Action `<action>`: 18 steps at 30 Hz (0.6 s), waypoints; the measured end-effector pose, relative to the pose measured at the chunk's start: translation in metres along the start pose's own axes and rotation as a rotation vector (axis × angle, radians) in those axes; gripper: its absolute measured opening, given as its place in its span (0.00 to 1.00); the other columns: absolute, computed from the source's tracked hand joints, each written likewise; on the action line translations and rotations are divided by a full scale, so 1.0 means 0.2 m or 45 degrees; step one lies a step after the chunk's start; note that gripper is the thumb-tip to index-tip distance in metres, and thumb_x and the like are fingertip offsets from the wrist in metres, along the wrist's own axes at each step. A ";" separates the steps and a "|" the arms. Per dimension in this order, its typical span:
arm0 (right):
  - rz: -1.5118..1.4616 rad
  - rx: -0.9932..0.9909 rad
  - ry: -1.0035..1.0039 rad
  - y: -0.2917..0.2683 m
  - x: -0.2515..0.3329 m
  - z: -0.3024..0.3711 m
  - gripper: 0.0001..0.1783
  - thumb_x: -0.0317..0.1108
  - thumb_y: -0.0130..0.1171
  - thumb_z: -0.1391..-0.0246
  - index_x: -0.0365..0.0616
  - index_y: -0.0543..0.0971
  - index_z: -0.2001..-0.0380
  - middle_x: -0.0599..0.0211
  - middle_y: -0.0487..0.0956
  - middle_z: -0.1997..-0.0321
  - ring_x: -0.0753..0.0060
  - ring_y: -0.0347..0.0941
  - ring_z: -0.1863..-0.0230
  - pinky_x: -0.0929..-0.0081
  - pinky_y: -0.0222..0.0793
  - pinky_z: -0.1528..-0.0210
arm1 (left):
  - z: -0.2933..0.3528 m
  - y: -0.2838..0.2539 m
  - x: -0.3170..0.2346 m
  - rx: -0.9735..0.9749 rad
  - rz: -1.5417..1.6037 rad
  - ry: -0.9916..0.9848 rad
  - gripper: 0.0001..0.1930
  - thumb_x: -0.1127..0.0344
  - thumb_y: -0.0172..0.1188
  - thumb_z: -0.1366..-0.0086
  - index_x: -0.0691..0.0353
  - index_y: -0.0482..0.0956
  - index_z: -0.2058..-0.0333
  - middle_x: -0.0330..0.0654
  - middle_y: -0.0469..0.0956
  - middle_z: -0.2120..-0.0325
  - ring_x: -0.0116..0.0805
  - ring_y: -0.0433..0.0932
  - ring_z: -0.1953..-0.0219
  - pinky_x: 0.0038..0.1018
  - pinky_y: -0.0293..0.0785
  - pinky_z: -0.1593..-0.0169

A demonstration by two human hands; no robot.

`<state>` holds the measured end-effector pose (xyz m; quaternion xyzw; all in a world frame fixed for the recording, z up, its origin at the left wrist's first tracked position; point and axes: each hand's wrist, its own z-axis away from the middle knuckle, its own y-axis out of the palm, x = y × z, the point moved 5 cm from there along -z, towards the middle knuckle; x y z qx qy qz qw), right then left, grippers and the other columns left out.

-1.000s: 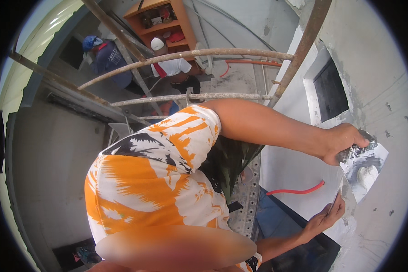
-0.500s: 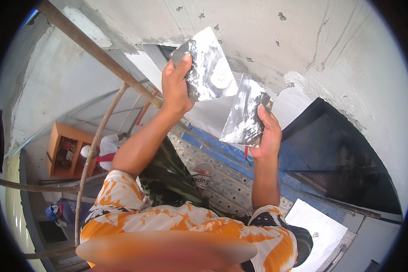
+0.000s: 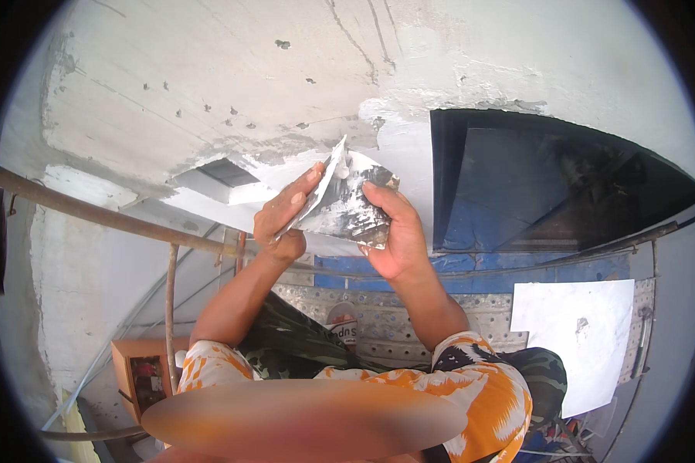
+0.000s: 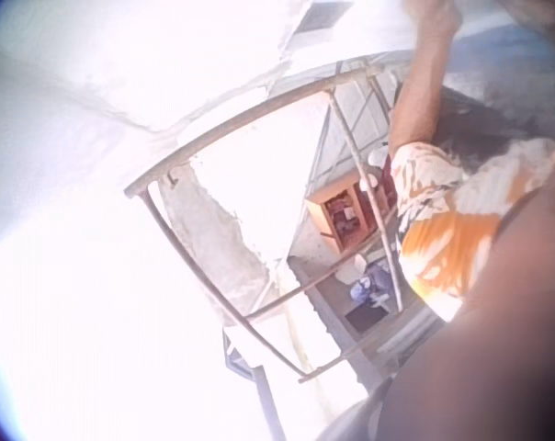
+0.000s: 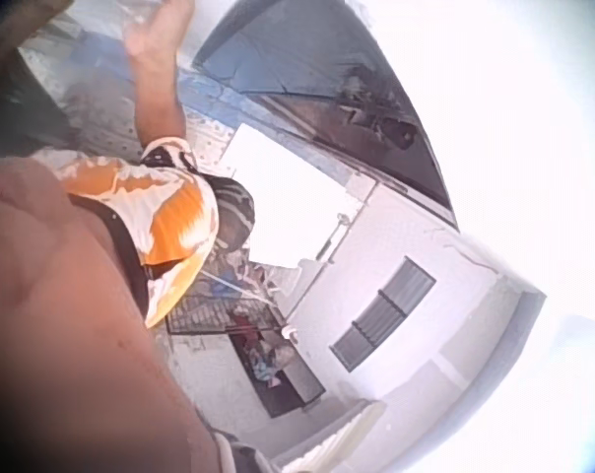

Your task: The person repeatedly scoops white plaster from a board and applies it to a damaged ceiling area using two metal trowels. They smooth the plaster over the surface and edges, working around a rectangular opening and a red cable.

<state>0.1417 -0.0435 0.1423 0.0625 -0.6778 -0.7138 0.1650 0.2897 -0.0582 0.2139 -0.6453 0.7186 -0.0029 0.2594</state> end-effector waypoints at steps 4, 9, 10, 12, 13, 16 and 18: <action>0.059 0.096 -0.419 -0.01 0.28 0.16 0.16 0.29 0.55 0.40 0.35 0.74 0.50 0.59 0.81 0.55 0.68 0.80 0.57 0.68 0.78 0.53 | -0.02 0.05 0.04 0.341 -0.350 -0.106 0.20 0.85 0.56 0.43 0.65 0.80 0.51 0.57 0.80 0.52 0.54 0.80 0.48 0.41 0.74 0.43; 0.599 -0.491 -1.592 -0.22 0.88 0.27 0.16 0.27 0.53 0.40 0.32 0.73 0.49 0.61 0.78 0.55 0.76 0.75 0.55 0.74 0.71 0.53 | 0.03 -0.03 0.07 0.402 -0.553 -0.548 0.14 0.76 0.59 0.36 0.65 0.81 0.52 0.53 0.82 0.55 0.46 0.83 0.53 0.32 0.77 0.49; 0.772 -0.686 -1.598 -0.28 0.98 0.26 0.17 0.25 0.52 0.43 0.31 0.73 0.50 0.62 0.78 0.55 0.77 0.74 0.57 0.75 0.70 0.54 | 0.03 -0.05 0.06 0.387 -0.563 -0.578 0.13 0.73 0.59 0.34 0.65 0.81 0.52 0.52 0.83 0.56 0.44 0.83 0.54 0.31 0.77 0.50; 1.204 -1.012 -1.716 -0.34 1.15 0.22 0.20 0.26 0.50 0.48 0.33 0.74 0.50 0.56 0.79 0.56 0.63 0.77 0.57 0.68 0.70 0.52 | 0.04 -0.08 0.04 0.360 -0.578 -0.644 0.13 0.68 0.59 0.32 0.65 0.81 0.52 0.51 0.84 0.58 0.41 0.84 0.55 0.29 0.77 0.52; 1.385 -1.227 -1.719 -0.37 1.20 0.22 0.21 0.26 0.50 0.48 0.34 0.75 0.50 0.53 0.80 0.56 0.56 0.78 0.57 0.64 0.71 0.51 | 0.05 -0.10 0.03 0.357 -0.585 -0.686 0.13 0.65 0.59 0.31 0.66 0.81 0.52 0.51 0.84 0.58 0.40 0.84 0.56 0.28 0.77 0.53; 1.747 -1.540 -1.767 -0.33 1.25 0.14 0.23 0.27 0.47 0.49 0.36 0.75 0.49 0.48 0.79 0.54 0.45 0.76 0.54 0.57 0.70 0.49 | 0.05 -0.11 0.00 0.332 -0.588 -0.712 0.14 0.63 0.59 0.31 0.66 0.81 0.53 0.51 0.84 0.59 0.39 0.84 0.56 0.26 0.76 0.53; 1.954 -1.602 -1.748 -0.25 1.20 0.04 0.26 0.29 0.50 0.48 0.35 0.71 0.44 0.49 0.77 0.52 0.43 0.74 0.52 0.53 0.71 0.51 | 0.05 -0.11 -0.01 0.313 -0.580 -0.671 0.15 0.62 0.59 0.31 0.67 0.81 0.53 0.51 0.84 0.60 0.36 0.83 0.59 0.25 0.76 0.56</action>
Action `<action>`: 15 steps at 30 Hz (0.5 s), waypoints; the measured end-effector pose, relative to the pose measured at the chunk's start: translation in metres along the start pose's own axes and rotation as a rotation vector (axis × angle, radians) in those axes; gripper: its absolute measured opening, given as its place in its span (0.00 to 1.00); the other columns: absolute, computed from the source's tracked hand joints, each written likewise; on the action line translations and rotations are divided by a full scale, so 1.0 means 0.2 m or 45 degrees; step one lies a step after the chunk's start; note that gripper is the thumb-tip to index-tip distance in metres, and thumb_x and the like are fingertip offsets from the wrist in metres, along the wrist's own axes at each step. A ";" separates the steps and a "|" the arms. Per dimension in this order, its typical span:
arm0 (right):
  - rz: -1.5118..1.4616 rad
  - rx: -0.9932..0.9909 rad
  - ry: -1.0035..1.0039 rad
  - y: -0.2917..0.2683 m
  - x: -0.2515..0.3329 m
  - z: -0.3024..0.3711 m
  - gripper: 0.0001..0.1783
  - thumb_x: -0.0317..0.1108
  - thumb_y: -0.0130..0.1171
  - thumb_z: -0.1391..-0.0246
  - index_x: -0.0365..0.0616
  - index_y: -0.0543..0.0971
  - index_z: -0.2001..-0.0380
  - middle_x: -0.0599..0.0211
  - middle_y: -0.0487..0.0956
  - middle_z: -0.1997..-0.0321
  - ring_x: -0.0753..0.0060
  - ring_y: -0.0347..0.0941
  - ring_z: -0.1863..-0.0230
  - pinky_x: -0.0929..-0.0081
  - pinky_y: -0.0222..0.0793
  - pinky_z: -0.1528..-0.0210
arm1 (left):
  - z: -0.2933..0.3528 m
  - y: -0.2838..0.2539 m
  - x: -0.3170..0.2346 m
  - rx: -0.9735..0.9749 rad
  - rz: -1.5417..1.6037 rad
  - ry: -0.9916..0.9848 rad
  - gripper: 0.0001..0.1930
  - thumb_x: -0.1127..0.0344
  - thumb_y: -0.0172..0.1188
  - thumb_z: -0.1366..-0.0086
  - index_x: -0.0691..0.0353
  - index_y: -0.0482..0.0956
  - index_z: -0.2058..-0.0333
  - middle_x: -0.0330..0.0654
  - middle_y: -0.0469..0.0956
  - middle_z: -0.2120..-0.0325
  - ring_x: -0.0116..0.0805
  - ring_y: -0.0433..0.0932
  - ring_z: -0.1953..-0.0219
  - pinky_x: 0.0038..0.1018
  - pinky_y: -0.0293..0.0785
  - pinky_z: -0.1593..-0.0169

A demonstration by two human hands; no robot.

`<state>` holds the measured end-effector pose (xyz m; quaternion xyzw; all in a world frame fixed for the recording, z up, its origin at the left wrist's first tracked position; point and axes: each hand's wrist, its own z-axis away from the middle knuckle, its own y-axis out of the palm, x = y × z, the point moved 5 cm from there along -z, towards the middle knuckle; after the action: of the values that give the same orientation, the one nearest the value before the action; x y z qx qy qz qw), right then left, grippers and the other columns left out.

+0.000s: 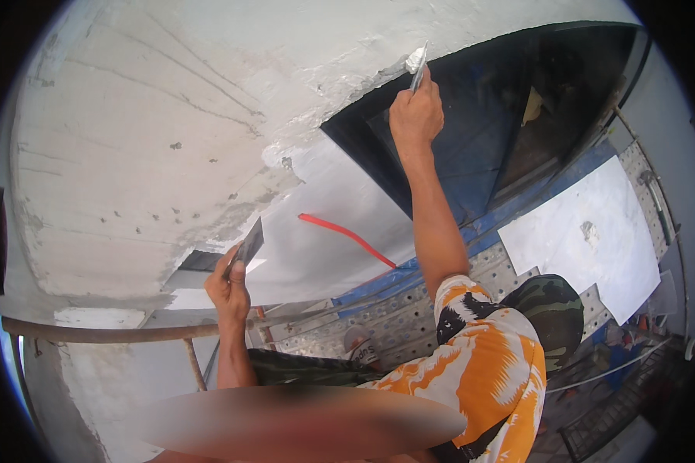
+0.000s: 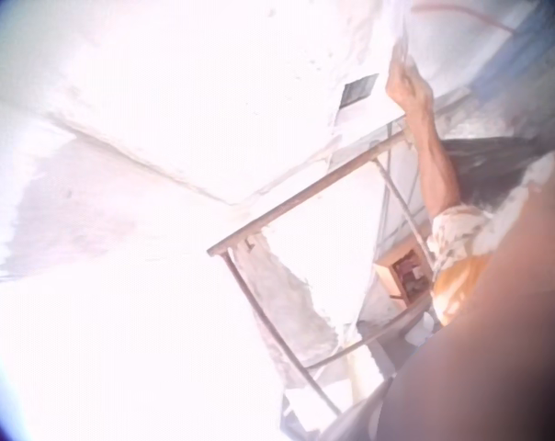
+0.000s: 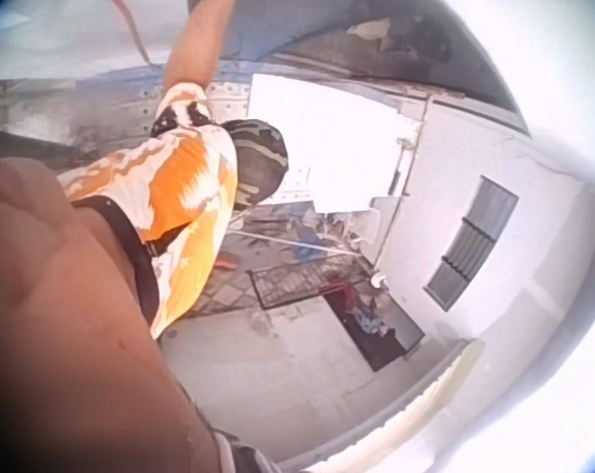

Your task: The person repeatedly scoops white plaster from a board and applies it to a damaged ceiling area using two metal trowels. They smooth the plaster over the surface and edges, working around a rectangular opening and a red cable.

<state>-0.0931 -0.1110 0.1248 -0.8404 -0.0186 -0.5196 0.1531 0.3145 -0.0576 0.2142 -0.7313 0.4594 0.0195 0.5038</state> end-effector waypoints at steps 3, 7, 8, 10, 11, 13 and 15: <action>0.206 0.130 -0.158 0.17 0.18 0.13 0.32 0.31 0.54 0.48 0.30 0.64 0.40 0.48 0.72 0.53 0.45 0.73 0.54 0.55 0.76 0.59 | -0.01 0.00 0.00 -0.034 0.013 0.046 0.15 0.62 0.59 0.31 0.67 0.81 0.52 0.48 0.85 0.63 0.30 0.80 0.69 0.23 0.74 0.64; 0.139 0.166 -0.395 0.22 0.30 0.36 0.33 0.31 0.56 0.50 0.32 0.65 0.40 0.52 0.72 0.54 0.50 0.73 0.54 0.58 0.78 0.64 | -0.02 0.01 0.01 -0.070 0.037 0.040 0.17 0.60 0.59 0.30 0.67 0.81 0.52 0.44 0.84 0.70 0.23 0.68 0.78 0.20 0.66 0.73; 0.088 0.199 -0.430 0.20 0.30 0.40 0.32 0.30 0.55 0.50 0.34 0.66 0.40 0.54 0.72 0.53 0.51 0.73 0.55 0.58 0.77 0.64 | -0.02 0.01 0.01 -0.087 0.056 0.053 0.17 0.59 0.59 0.30 0.67 0.81 0.52 0.43 0.83 0.71 0.22 0.65 0.79 0.20 0.63 0.74; -0.052 0.227 -0.408 0.13 0.26 0.40 0.27 0.29 0.52 0.48 0.41 0.72 0.42 0.60 0.76 0.50 0.53 0.74 0.53 0.56 0.77 0.61 | -0.02 0.00 0.02 -0.076 0.005 0.037 0.18 0.58 0.59 0.30 0.67 0.81 0.52 0.42 0.82 0.73 0.22 0.66 0.79 0.20 0.64 0.74; -0.055 0.147 -0.329 0.09 0.22 0.35 0.26 0.29 0.51 0.48 0.42 0.73 0.43 0.61 0.77 0.50 0.53 0.74 0.53 0.56 0.76 0.59 | -0.01 -0.01 0.02 -0.082 -0.013 0.038 0.18 0.58 0.59 0.30 0.67 0.81 0.52 0.42 0.81 0.74 0.21 0.66 0.79 0.20 0.64 0.74; -0.057 0.034 -0.211 0.01 0.13 0.23 0.24 0.29 0.50 0.48 0.42 0.75 0.45 0.63 0.78 0.49 0.54 0.75 0.52 0.54 0.75 0.57 | 0.00 -0.03 0.02 -0.100 0.009 0.043 0.18 0.57 0.59 0.30 0.67 0.81 0.52 0.41 0.80 0.75 0.22 0.66 0.79 0.20 0.63 0.74; 0.089 -0.093 -0.127 -0.03 0.05 0.08 0.24 0.29 0.49 0.47 0.42 0.76 0.45 0.63 0.78 0.47 0.53 0.75 0.50 0.54 0.74 0.54 | 0.02 -0.04 0.02 -0.106 0.028 0.029 0.18 0.57 0.59 0.30 0.66 0.81 0.52 0.40 0.79 0.76 0.22 0.66 0.79 0.20 0.63 0.74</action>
<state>-0.0752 -0.1020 0.1291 -0.8704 0.0222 -0.4717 0.1395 0.3245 -0.0574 0.2169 -0.7467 0.4719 0.0359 0.4674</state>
